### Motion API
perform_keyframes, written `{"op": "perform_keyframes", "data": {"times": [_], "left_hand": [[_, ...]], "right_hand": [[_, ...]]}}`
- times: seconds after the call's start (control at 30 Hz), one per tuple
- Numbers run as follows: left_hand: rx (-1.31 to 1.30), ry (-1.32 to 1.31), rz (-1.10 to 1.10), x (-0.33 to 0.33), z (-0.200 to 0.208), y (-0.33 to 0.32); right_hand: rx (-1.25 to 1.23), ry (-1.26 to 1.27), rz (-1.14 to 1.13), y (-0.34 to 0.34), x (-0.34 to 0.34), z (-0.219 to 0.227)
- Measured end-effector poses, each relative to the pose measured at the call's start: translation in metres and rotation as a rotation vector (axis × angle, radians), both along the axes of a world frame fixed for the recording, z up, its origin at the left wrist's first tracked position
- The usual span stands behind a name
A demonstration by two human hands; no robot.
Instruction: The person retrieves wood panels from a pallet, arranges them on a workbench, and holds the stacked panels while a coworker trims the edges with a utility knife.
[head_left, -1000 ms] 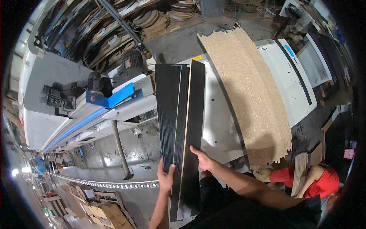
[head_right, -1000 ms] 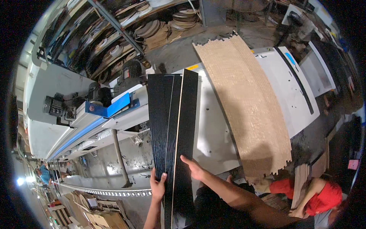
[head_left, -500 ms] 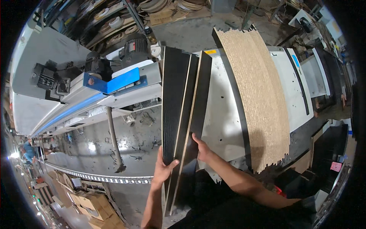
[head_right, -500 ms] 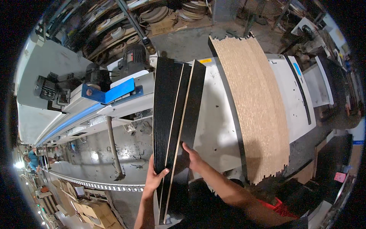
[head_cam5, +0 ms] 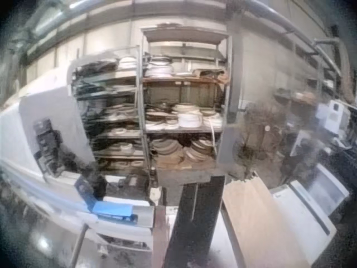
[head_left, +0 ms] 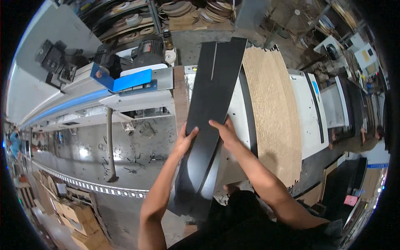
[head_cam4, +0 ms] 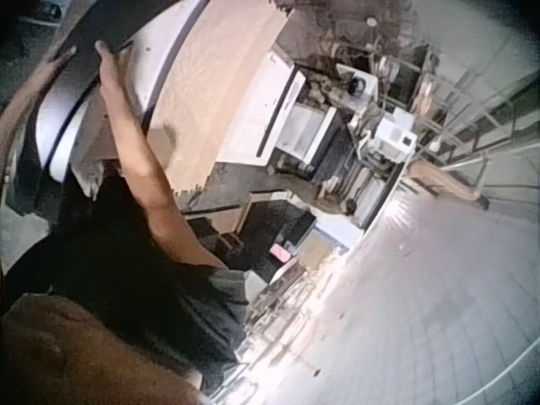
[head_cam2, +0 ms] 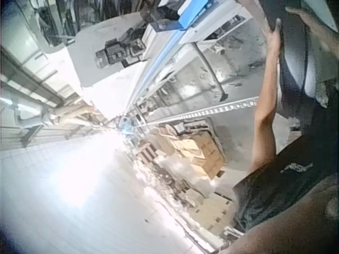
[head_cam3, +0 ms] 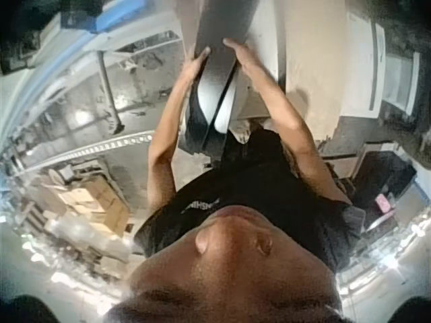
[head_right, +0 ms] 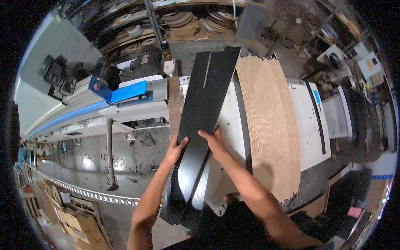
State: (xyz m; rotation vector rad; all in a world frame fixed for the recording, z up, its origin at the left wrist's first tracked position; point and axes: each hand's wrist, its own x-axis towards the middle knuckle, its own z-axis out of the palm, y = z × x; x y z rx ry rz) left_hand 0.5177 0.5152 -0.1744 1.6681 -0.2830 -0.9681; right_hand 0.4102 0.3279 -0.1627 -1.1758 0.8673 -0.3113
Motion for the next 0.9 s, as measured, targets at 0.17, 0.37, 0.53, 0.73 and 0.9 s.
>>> {"op": "perform_keyframes", "data": {"times": [0.17,0.37,0.53,0.73,0.9], "left_hand": [[-0.057,0.271,0.020,-0.038,-0.025,-0.067],[-0.044,0.262,-0.024,-0.075,-0.051,-0.130],[0.565,-0.777,0.133,-0.107,-0.052,-0.154],[0.436,-0.738,0.208,-0.116,-0.071,-0.131],[0.322,-0.743,0.282,-0.099,-0.090,-0.106]], "right_hand": [[-0.230,0.345,0.038,-0.062,0.001,0.019],[-0.574,0.654,0.273,-0.111,-0.018,0.041],[-0.802,0.652,0.359,-0.116,-0.031,-0.010],[-0.591,0.092,0.303,-0.083,-0.045,-0.092],[-0.717,0.219,0.351,-0.072,-0.046,-0.086]]}}
